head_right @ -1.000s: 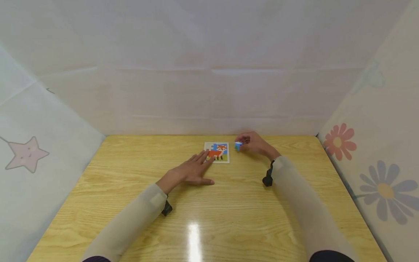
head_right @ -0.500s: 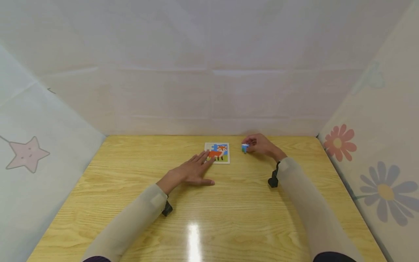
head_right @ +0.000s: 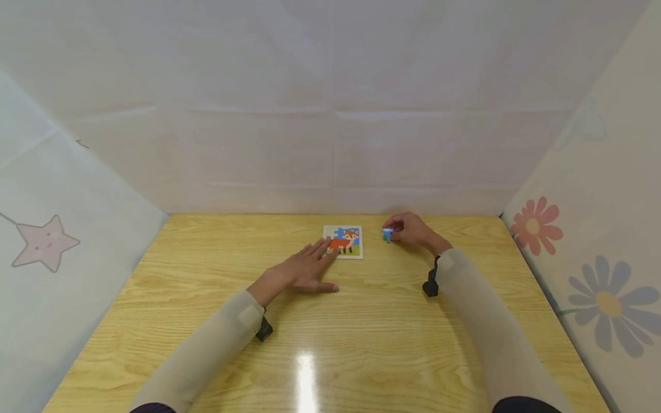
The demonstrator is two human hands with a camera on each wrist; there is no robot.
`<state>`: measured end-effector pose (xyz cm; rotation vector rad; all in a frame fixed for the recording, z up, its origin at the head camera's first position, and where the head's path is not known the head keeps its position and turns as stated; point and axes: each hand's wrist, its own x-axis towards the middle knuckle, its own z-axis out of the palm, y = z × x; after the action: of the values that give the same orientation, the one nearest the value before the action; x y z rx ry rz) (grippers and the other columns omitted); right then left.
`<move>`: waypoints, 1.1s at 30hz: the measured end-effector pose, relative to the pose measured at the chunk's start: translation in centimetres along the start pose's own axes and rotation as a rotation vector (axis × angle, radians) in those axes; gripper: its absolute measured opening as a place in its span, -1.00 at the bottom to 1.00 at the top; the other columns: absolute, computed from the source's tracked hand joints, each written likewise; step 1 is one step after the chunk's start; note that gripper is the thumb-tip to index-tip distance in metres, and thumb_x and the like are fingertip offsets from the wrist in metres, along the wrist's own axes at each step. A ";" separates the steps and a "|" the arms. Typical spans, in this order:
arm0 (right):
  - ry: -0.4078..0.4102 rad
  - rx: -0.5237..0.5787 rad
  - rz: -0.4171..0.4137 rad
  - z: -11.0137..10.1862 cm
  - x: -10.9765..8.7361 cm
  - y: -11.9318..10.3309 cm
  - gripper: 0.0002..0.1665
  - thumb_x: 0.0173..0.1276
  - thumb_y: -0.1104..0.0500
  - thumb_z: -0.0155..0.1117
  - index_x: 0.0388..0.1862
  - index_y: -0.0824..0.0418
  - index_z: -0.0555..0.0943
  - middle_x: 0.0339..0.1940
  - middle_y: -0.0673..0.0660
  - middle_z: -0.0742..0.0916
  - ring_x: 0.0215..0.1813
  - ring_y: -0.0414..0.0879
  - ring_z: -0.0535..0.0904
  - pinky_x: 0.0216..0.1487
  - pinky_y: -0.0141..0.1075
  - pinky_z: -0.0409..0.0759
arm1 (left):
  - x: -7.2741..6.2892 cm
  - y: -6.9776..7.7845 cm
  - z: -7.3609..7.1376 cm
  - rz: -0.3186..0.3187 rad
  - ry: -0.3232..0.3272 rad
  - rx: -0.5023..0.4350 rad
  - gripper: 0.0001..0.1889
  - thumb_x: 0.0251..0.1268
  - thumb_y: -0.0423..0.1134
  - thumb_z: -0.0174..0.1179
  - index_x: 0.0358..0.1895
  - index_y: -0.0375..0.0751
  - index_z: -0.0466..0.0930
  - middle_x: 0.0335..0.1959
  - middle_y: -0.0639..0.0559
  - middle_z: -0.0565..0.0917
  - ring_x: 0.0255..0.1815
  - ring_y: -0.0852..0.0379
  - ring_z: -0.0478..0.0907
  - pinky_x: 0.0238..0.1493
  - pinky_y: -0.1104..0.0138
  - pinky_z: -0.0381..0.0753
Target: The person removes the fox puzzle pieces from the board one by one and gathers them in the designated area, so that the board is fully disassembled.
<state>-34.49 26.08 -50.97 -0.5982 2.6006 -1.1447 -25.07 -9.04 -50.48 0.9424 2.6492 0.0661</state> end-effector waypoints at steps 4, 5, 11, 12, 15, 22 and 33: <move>0.008 -0.036 -0.019 0.2 0.2 0.3 -0.67 0.42 0.43 0.40 0.14 0.37 0.74 0.05 0.31 0.79 0.00 0.14 0.71 0.03 -0.15 0.67 | -0.1 0.1 -0.1 0.009 0.006 0.016 0.06 0.48 0.55 -0.09 0.78 -0.01 -0.21 0.78 -0.21 -0.28 0.79 -0.15 -0.28 0.73 -0.06 -0.06; 0.009 -0.039 -0.023 0.2 0.2 0.4 -0.67 0.42 0.42 0.40 0.14 0.37 0.74 0.05 0.31 0.79 0.00 0.15 0.70 0.03 -0.15 0.67 | -0.1 0.1 -0.1 0.012 0.008 0.021 0.05 0.49 0.54 -0.10 0.78 -0.01 -0.21 0.78 -0.21 -0.27 0.79 -0.15 -0.28 0.73 -0.06 -0.06; 0.002 -0.017 -0.031 0.3 0.0 0.1 -0.68 0.42 0.43 0.38 0.13 0.43 0.72 0.04 0.36 0.77 -0.01 0.20 0.69 0.00 -0.15 0.65 | -0.1 -0.1 -0.1 0.019 0.028 0.032 0.00 0.53 0.50 -0.11 0.78 0.00 -0.17 0.78 -0.20 -0.23 0.79 -0.15 -0.25 0.72 -0.06 -0.03; 0.002 -0.017 -0.031 0.3 0.0 0.0 -0.68 0.42 0.43 0.38 0.13 0.43 0.72 0.03 0.37 0.76 -0.01 0.20 0.69 0.01 -0.14 0.65 | -0.1 -0.1 -0.1 0.018 0.031 0.030 0.00 0.53 0.50 -0.10 0.78 0.01 -0.16 0.78 -0.20 -0.23 0.79 -0.14 -0.24 0.72 -0.06 -0.02; 0.006 -0.041 -0.026 0.3 0.0 -0.1 -0.68 0.43 0.43 0.37 0.13 0.42 0.73 0.04 0.34 0.77 0.01 0.17 0.69 0.06 -0.12 0.64 | 0.0 -0.2 0.0 0.018 0.043 0.022 -0.02 0.53 0.50 -0.09 0.78 0.04 -0.13 0.78 -0.19 -0.21 0.79 -0.14 -0.22 0.71 -0.07 0.00; 0.013 -0.059 -0.015 0.4 0.1 -0.3 -0.67 0.42 0.44 0.37 0.14 0.42 0.73 0.04 0.33 0.77 0.01 0.15 0.69 0.10 -0.03 0.65 | 0.0 -0.4 0.0 0.025 0.069 0.001 -0.05 0.53 0.48 -0.06 0.77 0.05 -0.05 0.78 -0.20 -0.15 0.78 -0.15 -0.19 0.70 -0.08 0.03; 0.009 -0.083 -0.017 0.5 0.6 0.0 -0.68 0.41 0.40 0.38 0.13 0.38 0.74 0.08 0.30 0.79 0.10 0.18 0.68 0.21 0.08 0.65 | -0.1 -0.3 0.0 0.028 0.074 -0.037 -0.05 0.54 0.46 -0.05 0.77 0.02 -0.04 0.78 -0.21 -0.16 0.79 -0.14 -0.21 0.72 -0.05 -0.01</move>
<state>-34.82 25.46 -51.31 -0.6353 2.6670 -1.0507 -25.19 -9.36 -50.51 0.9829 2.6928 0.1597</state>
